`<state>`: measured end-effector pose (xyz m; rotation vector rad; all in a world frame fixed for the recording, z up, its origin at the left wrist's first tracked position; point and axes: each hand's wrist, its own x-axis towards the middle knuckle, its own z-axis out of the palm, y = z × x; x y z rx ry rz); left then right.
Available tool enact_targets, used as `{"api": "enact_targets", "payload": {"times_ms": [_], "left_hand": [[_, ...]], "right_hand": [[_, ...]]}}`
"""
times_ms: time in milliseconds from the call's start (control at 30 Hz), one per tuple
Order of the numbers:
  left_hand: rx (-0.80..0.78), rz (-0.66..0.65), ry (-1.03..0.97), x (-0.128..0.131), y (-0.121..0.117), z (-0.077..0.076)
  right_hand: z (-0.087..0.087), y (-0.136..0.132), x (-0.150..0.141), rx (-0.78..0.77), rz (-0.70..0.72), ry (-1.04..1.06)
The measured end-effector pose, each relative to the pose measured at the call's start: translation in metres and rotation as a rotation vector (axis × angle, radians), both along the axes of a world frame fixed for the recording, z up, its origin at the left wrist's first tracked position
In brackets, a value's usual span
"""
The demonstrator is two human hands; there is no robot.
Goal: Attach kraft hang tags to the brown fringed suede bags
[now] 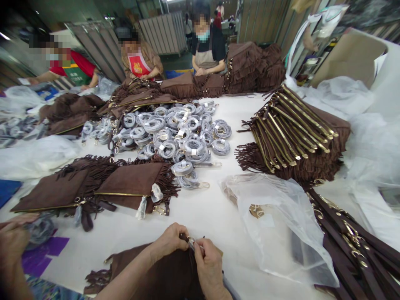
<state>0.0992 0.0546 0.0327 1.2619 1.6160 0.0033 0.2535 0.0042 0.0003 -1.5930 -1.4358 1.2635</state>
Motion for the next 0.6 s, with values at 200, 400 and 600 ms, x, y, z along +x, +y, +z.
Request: {"api": "enact_targets", "payload": {"times_ms": [200,400,600], "left_hand": [[-0.044,0.120,-0.107,-0.0010,-0.0014,-0.0025],[-0.039,0.142,-0.116,-0.0018,-0.0023,-0.0054],[-0.038,0.132,-0.090,-0.0018,-0.0029,-0.0063]], "right_hand": [[0.0043,0.0031,-0.0027,0.133,0.052,-0.068],[0.0066,0.0040,-0.0045,0.331,0.082,-0.171],[0.0103,0.0065,-0.0065,0.493,0.105,-0.262]]}}
